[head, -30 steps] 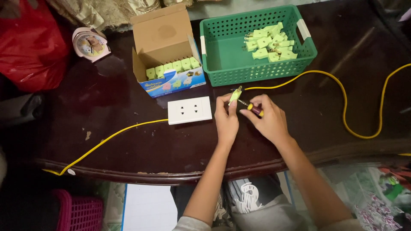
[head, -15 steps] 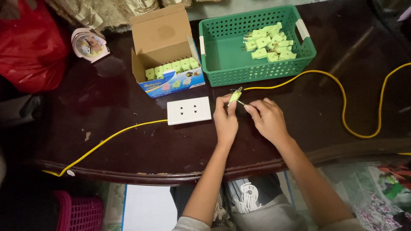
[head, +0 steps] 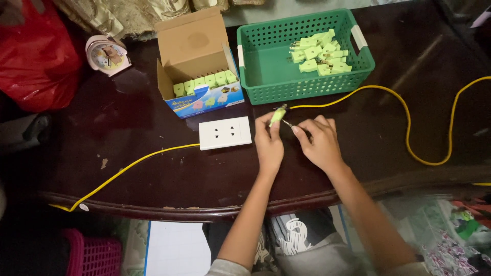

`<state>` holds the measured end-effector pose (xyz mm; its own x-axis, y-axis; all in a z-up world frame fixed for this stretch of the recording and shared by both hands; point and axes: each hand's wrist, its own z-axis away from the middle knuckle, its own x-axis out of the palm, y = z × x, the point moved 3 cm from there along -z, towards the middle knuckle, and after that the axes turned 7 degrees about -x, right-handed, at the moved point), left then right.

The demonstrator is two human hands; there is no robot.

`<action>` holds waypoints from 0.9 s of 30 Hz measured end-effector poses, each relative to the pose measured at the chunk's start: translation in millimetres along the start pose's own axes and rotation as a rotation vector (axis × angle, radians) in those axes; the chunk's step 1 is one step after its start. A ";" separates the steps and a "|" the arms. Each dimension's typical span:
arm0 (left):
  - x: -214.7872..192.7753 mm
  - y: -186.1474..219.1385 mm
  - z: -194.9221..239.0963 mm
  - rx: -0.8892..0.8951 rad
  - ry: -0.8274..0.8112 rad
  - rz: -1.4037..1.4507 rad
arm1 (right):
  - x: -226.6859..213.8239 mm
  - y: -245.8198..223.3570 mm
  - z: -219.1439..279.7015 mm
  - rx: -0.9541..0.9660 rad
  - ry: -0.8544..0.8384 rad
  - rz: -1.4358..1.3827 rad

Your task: Assembling an electrical plug by connecting wires with a screwdriver and packing it into a retail box.

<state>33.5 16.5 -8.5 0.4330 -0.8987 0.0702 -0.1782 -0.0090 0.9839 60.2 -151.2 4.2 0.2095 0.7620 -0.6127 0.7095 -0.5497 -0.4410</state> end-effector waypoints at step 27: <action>-218.0 70.1 -281.3 0.000 0.105 -1.143 | 2.4 -14.2 -10.4 -0.056 0.120 0.522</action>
<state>175.2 335.1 91.4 0.4135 -0.3243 -0.8508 0.3667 -0.7960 0.4816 57.6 -138.0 15.8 0.6169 0.4279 -0.6605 0.5246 -0.8492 -0.0601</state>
